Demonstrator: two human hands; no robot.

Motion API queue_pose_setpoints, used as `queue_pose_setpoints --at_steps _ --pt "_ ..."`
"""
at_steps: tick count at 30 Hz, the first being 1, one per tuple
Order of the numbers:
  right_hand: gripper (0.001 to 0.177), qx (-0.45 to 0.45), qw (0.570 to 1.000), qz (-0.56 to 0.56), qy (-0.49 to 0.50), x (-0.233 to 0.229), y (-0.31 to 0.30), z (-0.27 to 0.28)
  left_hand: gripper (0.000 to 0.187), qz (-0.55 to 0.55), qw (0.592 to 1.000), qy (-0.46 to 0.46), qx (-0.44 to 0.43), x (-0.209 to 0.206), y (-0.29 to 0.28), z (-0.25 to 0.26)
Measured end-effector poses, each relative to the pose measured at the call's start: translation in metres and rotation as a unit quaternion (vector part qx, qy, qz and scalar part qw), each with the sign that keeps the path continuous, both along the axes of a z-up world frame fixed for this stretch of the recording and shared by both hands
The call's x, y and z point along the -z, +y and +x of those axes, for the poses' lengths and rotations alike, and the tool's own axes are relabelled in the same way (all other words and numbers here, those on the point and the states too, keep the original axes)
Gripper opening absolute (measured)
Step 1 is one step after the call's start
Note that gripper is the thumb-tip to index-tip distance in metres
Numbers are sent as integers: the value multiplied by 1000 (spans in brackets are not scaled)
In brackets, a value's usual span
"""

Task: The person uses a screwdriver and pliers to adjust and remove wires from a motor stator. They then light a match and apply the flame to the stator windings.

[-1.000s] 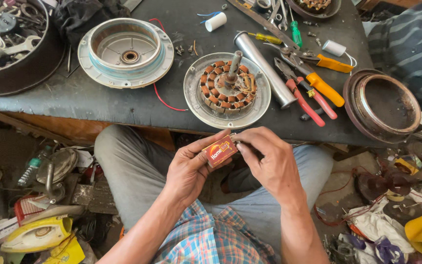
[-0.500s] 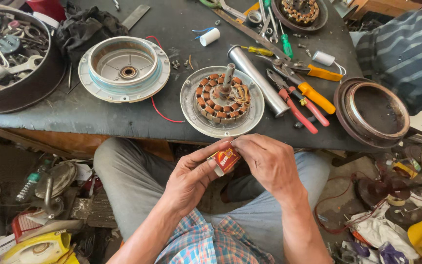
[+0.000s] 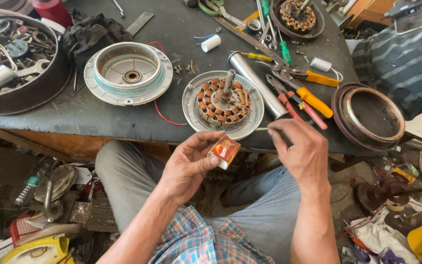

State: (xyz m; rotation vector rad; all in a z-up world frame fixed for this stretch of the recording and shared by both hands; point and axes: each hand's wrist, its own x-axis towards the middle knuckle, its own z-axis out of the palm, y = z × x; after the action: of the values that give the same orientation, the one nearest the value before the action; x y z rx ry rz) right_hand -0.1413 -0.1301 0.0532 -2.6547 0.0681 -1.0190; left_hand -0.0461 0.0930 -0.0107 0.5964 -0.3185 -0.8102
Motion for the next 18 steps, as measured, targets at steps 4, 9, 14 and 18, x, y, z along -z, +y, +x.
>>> queue_pose_setpoints --at_steps 4,9,14,18 --pt "12 39 994 100 -17 10 -9 2 60 0 1000 -28 -13 -6 -4 11" --pt "11 37 981 189 -31 23 -5 8 59 -7 997 -71 -35 -12 -19 23" --pt "15 -26 957 279 -78 27 4 9 50 60 988 -117 -83 -14 -37 26" --pt "10 -57 950 273 -137 34 11 13 46 97 979 -138 -119 -16 -49 24"
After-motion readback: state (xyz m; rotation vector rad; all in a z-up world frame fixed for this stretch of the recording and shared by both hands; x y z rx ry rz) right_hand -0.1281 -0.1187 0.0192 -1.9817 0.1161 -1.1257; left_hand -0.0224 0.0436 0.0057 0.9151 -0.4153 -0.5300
